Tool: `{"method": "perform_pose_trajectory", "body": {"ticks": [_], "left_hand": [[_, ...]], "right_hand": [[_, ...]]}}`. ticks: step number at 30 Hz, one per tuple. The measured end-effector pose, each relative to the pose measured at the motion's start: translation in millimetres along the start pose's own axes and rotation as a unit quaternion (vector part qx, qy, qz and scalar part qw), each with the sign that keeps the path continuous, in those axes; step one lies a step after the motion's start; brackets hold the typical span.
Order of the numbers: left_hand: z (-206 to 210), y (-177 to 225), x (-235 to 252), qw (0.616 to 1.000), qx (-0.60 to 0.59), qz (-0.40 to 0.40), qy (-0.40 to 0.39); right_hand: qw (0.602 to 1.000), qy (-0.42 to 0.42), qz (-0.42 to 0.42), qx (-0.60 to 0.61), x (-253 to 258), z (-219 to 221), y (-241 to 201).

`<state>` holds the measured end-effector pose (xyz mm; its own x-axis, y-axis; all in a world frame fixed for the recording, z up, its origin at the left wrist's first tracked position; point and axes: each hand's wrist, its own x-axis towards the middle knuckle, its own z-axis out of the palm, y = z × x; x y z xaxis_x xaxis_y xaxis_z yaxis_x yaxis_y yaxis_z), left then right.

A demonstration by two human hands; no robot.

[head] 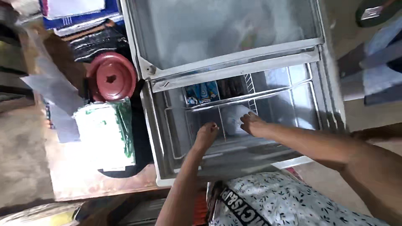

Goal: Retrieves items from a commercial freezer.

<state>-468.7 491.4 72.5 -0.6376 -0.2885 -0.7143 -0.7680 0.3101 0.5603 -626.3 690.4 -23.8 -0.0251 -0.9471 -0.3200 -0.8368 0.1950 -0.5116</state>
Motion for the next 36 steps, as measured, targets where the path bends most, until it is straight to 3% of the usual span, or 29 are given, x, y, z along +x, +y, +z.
{"method": "perform_pose_trajectory", "body": {"ticks": [5, 10, 13, 15, 18, 23, 28, 32, 36], "left_hand": [[8.0, -3.4, -22.2, 0.999, 0.004, 0.026, -0.023], [20.6, 14.4, -3.5, 0.994, 0.086, 0.059, -0.038], [43.3, 24.5, 29.7, 0.979, 0.151, 0.104, -0.084], [55.9, 35.1, 50.9, 0.974, 0.15, 0.091, -0.146], [68.6, 38.7, 74.4, 0.975, 0.023, 0.037, -0.216], [80.1, 22.4, 91.1, 0.968, -0.186, -0.037, -0.164], [86.1, 29.7, 80.2, 0.974, -0.112, -0.055, -0.19], [88.0, 30.9, 76.2, 0.974, -0.139, -0.073, -0.161], [86.5, 37.3, 75.5, 0.975, -0.13, -0.104, -0.146]], "right_hand": [[0.99, -0.097, 0.096, 0.038, 19.5, -10.3, -11.7], [0.972, -0.139, 0.159, 0.106, 26.6, -30.2, -18.2], [0.975, -0.135, 0.124, 0.122, 26.7, -31.1, -7.1], [0.976, -0.156, 0.103, 0.108, 27.7, -35.1, 2.5], [0.976, -0.187, 0.095, 0.056, 25.4, -44.3, 17.4], [0.984, -0.046, 0.089, 0.147, 19.6, -26.7, 44.5], [0.979, -0.104, 0.084, 0.156, 25.5, -23.0, 47.5], [0.981, -0.135, 0.047, 0.13, 29.2, -21.7, 50.5], [0.993, -0.082, -0.017, 0.083, 27.7, -10.7, 53.0]]}}
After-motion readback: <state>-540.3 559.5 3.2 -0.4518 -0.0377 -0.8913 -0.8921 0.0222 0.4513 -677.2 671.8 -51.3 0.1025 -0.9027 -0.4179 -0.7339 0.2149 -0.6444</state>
